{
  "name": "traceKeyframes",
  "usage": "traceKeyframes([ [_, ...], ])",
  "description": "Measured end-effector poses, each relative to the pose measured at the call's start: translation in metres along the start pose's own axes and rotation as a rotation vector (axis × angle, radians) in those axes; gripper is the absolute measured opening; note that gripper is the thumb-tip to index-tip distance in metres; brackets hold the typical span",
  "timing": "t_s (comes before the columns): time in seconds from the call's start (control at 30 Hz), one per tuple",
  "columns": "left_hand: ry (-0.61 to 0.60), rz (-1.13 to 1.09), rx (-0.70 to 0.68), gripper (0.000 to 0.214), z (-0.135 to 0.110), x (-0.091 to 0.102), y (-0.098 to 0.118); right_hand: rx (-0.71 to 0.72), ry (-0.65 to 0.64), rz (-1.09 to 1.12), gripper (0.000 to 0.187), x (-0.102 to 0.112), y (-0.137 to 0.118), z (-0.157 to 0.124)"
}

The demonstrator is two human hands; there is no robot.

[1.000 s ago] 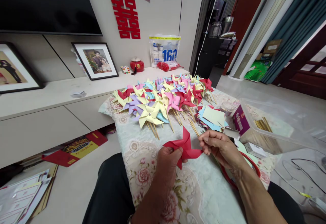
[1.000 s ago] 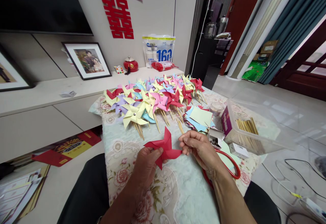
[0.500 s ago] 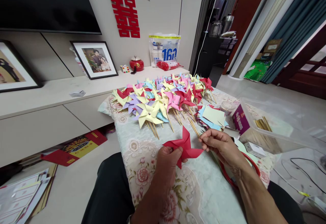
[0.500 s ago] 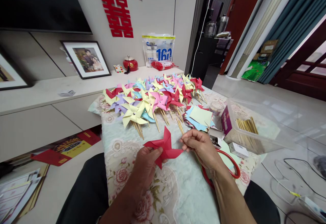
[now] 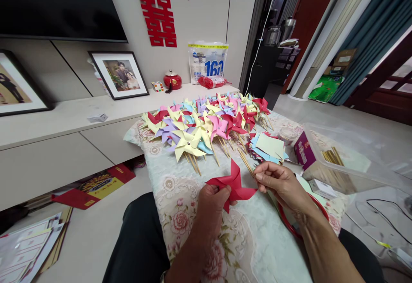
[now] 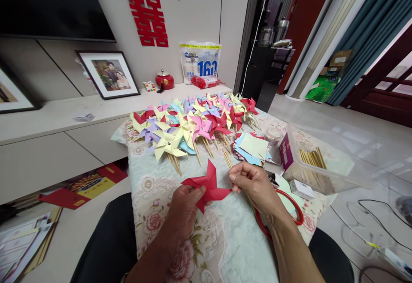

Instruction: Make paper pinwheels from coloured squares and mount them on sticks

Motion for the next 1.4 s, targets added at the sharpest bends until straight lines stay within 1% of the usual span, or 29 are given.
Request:
traceKeyframes([
  [0.1, -0.058, -0.02, 0.055, 0.008, 0.008, -0.001, -0.012, 0.014, -0.025, -0.036, 0.029, -0.002, -0.004, -0.004],
  [0.2, -0.101, -0.027, 0.049, 0.011, 0.014, 0.0, -0.021, 0.094, -0.064, -0.18, 0.022, -0.006, -0.013, -0.01],
  [0.3, -0.112, -0.024, 0.054, 0.013, 0.016, 0.002, -0.026, 0.176, -0.111, -0.347, 0.02, -0.016, -0.022, -0.018],
  [0.4, -0.103, -0.001, 0.062, 0.013, 0.017, 0.003, -0.027, 0.192, -0.142, -0.451, 0.02, -0.027, -0.026, -0.025],
  [0.47, -0.095, 0.033, 0.073, 0.014, 0.017, 0.004, -0.028, 0.217, -0.145, -0.501, 0.02, -0.035, -0.028, -0.027],
  [0.57, -0.082, 0.077, 0.081, 0.019, 0.019, 0.005, -0.029, 0.308, -0.139, -0.549, 0.02, -0.046, -0.031, -0.029],
  [0.67, -0.093, 0.074, 0.049, 0.018, 0.018, 0.003, -0.026, 0.403, -0.081, -0.623, 0.017, -0.052, -0.029, -0.029],
  [0.73, -0.111, 0.06, 0.017, 0.015, 0.017, 0.001, -0.022, 0.429, -0.039, -0.684, 0.018, -0.053, -0.026, -0.028],
  [0.8, -0.125, 0.054, -0.01, 0.013, 0.016, -0.001, -0.018, 0.437, -0.013, -0.719, 0.02, -0.054, -0.021, -0.027],
  [0.93, -0.142, 0.062, -0.038, 0.012, 0.014, -0.004, -0.013, 0.428, 0.02, -0.717, 0.02, -0.054, -0.016, -0.027],
  [1.13, -0.146, 0.06, -0.055, 0.012, 0.011, -0.006, -0.008, 0.38, 0.007, -0.647, 0.019, -0.053, -0.011, -0.023],
  [1.4, -0.134, 0.042, -0.05, 0.011, 0.014, -0.003, -0.015, 0.36, 0.037, -0.621, 0.016, -0.05, -0.009, -0.021],
])
Point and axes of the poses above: each hand's wrist, its own z-axis towards the middle knuckle, its own x-axis out of the back of the hand, y = z × x, the point moved 7 cm from there along z, towards the middle knuckle, and after that the axes turned 2 degrees about x, right-handed, at the moved point
